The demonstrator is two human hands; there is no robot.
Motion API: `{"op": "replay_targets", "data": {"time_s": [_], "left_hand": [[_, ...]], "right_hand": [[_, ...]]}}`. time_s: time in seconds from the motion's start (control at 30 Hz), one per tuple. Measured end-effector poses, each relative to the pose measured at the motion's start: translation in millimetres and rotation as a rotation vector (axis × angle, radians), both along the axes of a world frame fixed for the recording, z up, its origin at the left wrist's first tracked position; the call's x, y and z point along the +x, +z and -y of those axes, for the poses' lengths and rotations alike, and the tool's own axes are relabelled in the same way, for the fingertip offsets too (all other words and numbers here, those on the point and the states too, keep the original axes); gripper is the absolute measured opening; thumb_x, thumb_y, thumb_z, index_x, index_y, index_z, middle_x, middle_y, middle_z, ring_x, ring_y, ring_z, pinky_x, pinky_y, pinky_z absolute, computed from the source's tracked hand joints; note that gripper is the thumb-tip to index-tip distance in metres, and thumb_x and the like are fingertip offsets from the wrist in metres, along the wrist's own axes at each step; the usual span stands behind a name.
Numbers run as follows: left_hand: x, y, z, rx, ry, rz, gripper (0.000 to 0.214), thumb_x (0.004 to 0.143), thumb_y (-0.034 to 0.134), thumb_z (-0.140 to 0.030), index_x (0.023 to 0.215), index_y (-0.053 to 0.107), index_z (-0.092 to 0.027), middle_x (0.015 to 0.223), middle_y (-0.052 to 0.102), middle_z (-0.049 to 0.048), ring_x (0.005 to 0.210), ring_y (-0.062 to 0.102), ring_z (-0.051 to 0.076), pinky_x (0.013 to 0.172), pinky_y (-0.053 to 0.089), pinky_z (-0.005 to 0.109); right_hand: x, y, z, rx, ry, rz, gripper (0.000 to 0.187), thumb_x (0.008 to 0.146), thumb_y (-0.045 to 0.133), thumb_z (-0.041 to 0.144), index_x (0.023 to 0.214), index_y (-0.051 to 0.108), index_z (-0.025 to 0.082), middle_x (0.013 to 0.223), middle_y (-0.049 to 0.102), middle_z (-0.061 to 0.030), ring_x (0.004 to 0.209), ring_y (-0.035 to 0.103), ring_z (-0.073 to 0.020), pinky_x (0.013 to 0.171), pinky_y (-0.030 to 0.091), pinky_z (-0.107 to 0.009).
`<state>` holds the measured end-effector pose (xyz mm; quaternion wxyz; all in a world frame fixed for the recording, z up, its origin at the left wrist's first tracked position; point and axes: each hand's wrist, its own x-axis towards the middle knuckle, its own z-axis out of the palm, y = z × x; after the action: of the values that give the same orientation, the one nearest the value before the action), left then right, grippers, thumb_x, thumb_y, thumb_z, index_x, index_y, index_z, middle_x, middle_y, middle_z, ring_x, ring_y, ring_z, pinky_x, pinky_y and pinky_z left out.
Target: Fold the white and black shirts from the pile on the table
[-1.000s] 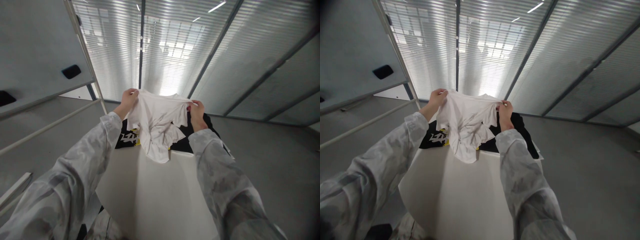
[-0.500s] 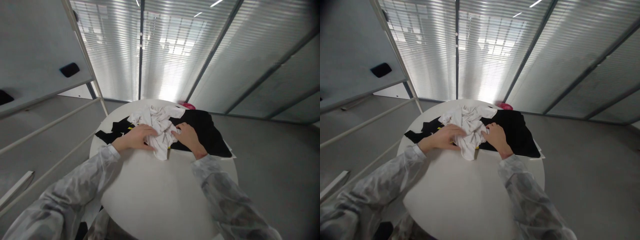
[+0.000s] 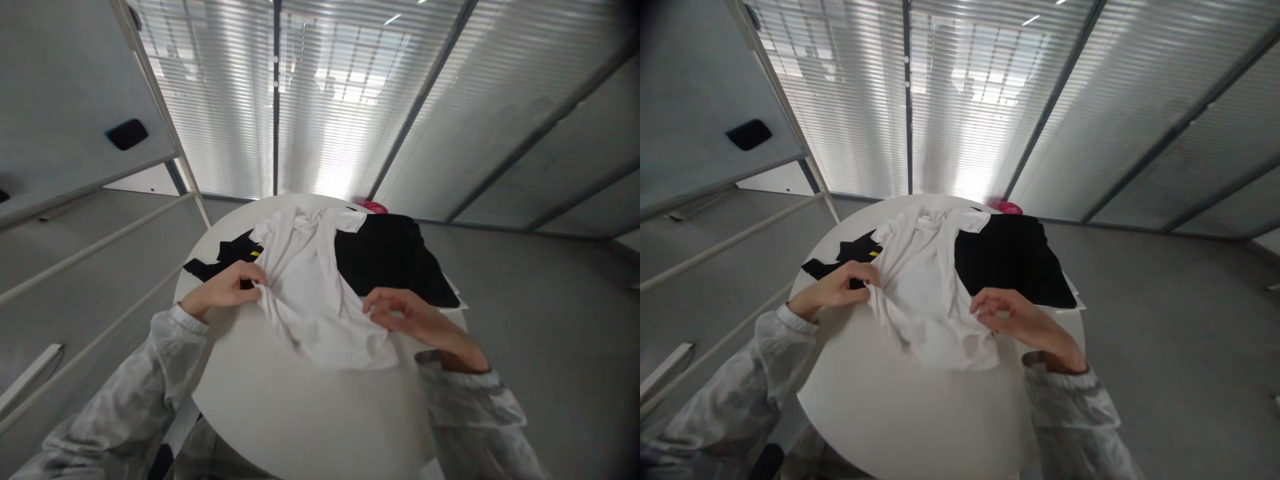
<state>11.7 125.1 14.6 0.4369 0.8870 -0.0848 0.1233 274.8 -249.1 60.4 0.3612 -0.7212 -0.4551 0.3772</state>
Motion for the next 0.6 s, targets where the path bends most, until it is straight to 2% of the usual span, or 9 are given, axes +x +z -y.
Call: {"op": "replay_targets", "data": {"time_s": [0.1, 0.2, 0.27, 0.33, 0.37, 0.4, 0.43, 0.5, 0.6], "left_hand": [[-12.0, 12.9, 4.8, 0.058, -0.098, -0.176, 0.021, 0.102, 0.072, -0.037, 0.096, 0.084, -0.020, 0.094, 0.082, 0.0083, 0.089, 0.075, 0.023, 0.089, 0.056, 0.032], [-10.4, 25.0, 10.9, 0.053, -0.095, -0.281, 0.030, 0.107, 0.063, -0.041, 0.098, 0.084, -0.022, 0.096, 0.083, 0.0063, 0.088, 0.076, 0.022, 0.086, 0.055, 0.030], [-3.4, 25.3, 11.6, 0.116, 0.099, -0.274, 0.035, 0.107, 0.062, -0.050, 0.098, 0.082, -0.024, 0.094, 0.082, 0.0052, 0.085, 0.075, 0.022, 0.080, 0.053, 0.031], [5.6, 18.1, 9.7, 0.259, 0.421, -0.242, 0.040, 0.103, 0.066, -0.062, 0.097, 0.079, -0.025, 0.092, 0.081, 0.0050, 0.080, 0.072, 0.023, 0.072, 0.049, 0.032], [9.9, 12.5, 8.6, 0.335, 0.566, -0.239, 0.043, 0.099, 0.068, -0.068, 0.096, 0.077, -0.026, 0.092, 0.080, 0.0055, 0.079, 0.072, 0.024, 0.069, 0.046, 0.033], [13.6, 6.4, 7.9, 0.398, 0.668, -0.252, 0.047, 0.095, 0.070, -0.072, 0.094, 0.074, -0.026, 0.093, 0.080, 0.0060, 0.079, 0.071, 0.025, 0.067, 0.044, 0.034], [16.5, 0.4, 7.8, 0.445, 0.724, -0.279, 0.049, 0.092, 0.072, -0.075, 0.091, 0.072, -0.026, 0.093, 0.080, 0.0066, 0.079, 0.071, 0.026, 0.065, 0.042, 0.035], [19.3, -9.0, 9.7, 0.494, 0.728, -0.347, 0.048, 0.087, 0.076, -0.074, 0.085, 0.068, -0.026, 0.092, 0.080, 0.0068, 0.079, 0.072, 0.028, 0.064, 0.040, 0.035], [15.6, -13.1, 13.8, 0.510, 0.677, -0.405, 0.034, 0.093, 0.073, -0.060, 0.083, 0.067, -0.027, 0.088, 0.080, 0.0063, 0.078, 0.073, 0.028, 0.064, 0.038, 0.036]], "right_hand": [[3.4, 12.8, 12.0, -0.271, 0.226, -0.089, 0.041, 0.098, 0.078, 0.059, 0.118, 0.077, 0.023, 0.079, 0.079, -0.0016, 0.074, 0.074, -0.0227, 0.073, 0.049, -0.032], [7.6, 8.5, -1.1, -0.327, 0.171, -0.022, 0.048, 0.098, 0.073, 0.068, 0.118, 0.077, 0.024, 0.075, 0.079, -0.0030, 0.068, 0.073, -0.0243, 0.069, 0.050, -0.034], [6.7, -4.5, -21.1, -0.249, -0.041, 0.224, 0.048, 0.098, 0.069, 0.073, 0.109, 0.077, 0.027, 0.076, 0.079, -0.0036, 0.066, 0.071, -0.0250, 0.065, 0.049, -0.036], [2.8, -23.0, -45.1, -0.151, -0.314, 0.586, 0.043, 0.095, 0.072, 0.073, 0.100, 0.075, 0.030, 0.083, 0.079, -0.0045, 0.071, 0.071, -0.0269, 0.065, 0.047, -0.038], [0.5, -32.9, -56.8, -0.121, -0.388, 0.746, 0.042, 0.094, 0.074, 0.073, 0.097, 0.074, 0.031, 0.086, 0.079, -0.0055, 0.074, 0.072, -0.0283, 0.066, 0.047, -0.039], [-1.5, -42.4, -67.4, -0.093, -0.393, 0.865, 0.040, 0.094, 0.075, 0.070, 0.094, 0.073, 0.030, 0.088, 0.079, -0.0067, 0.077, 0.072, -0.0294, 0.068, 0.048, -0.040], [-2.7, -50.9, -76.5, -0.068, -0.358, 0.951, 0.036, 0.096, 0.075, 0.065, 0.090, 0.071, 0.029, 0.089, 0.078, -0.0074, 0.080, 0.072, -0.0300, 0.070, 0.048, -0.041], [-2.4, -62.7, -87.7, -0.028, -0.256, 1.035, 0.029, 0.100, 0.071, 0.051, 0.084, 0.067, 0.028, 0.090, 0.077, -0.0081, 0.085, 0.072, -0.0304, 0.076, 0.050, -0.042], [7.1, -65.7, -83.7, 0.015, -0.256, 0.987, 0.028, 0.103, 0.065, 0.043, 0.079, 0.064, 0.028, 0.086, 0.076, -0.0064, 0.085, 0.072, -0.0296, 0.080, 0.050, -0.042]]}}
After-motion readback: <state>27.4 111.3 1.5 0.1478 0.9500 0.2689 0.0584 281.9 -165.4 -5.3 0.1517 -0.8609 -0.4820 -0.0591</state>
